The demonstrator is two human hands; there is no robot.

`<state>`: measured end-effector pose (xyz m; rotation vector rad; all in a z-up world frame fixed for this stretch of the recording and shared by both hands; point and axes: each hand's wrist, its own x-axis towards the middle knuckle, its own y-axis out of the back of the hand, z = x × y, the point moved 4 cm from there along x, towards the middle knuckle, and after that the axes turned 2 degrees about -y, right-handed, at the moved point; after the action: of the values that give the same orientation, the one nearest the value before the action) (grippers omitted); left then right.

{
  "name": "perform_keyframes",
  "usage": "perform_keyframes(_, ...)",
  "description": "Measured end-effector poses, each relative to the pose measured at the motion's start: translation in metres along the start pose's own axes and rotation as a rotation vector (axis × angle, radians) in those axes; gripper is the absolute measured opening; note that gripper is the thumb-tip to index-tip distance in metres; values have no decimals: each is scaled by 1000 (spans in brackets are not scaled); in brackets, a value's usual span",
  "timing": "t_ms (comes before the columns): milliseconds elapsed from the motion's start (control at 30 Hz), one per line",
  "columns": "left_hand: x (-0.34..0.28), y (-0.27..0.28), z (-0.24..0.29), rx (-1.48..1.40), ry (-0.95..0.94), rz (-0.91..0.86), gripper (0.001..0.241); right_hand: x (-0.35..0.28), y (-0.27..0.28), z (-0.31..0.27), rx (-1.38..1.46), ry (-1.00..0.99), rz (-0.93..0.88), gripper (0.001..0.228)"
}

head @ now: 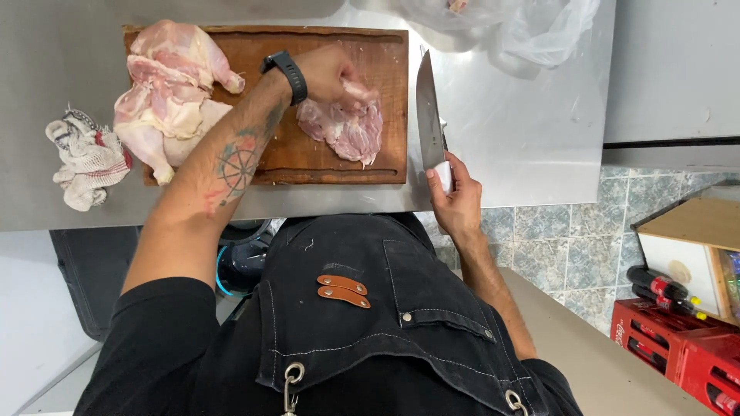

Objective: Person is deboning and cutting raw chicken on a wooden board and placing pieces into a plastic bag.

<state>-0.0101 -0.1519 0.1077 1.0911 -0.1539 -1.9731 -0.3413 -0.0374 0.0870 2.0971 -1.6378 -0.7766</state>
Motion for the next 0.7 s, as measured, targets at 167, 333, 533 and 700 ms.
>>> perform_keyframes(167, -35, 2, 36, -90, 3, -154, 29, 2, 1, 2, 34, 12, 31, 54)
perform_keyframes(333, -69, 0, 58, -357, -150, -95, 16, 9, 5, 10, 106, -45, 56, 56)
perform_keyframes(533, -115, -8, 24, -865, -487, 133, 35, 28, 8, 11, 158, -25, 60, 53)
perform_keyframes(700, -66, -66, -130, 95, -124, 1102, 27, 40, 5, -7, 149, 90, -52, 50)
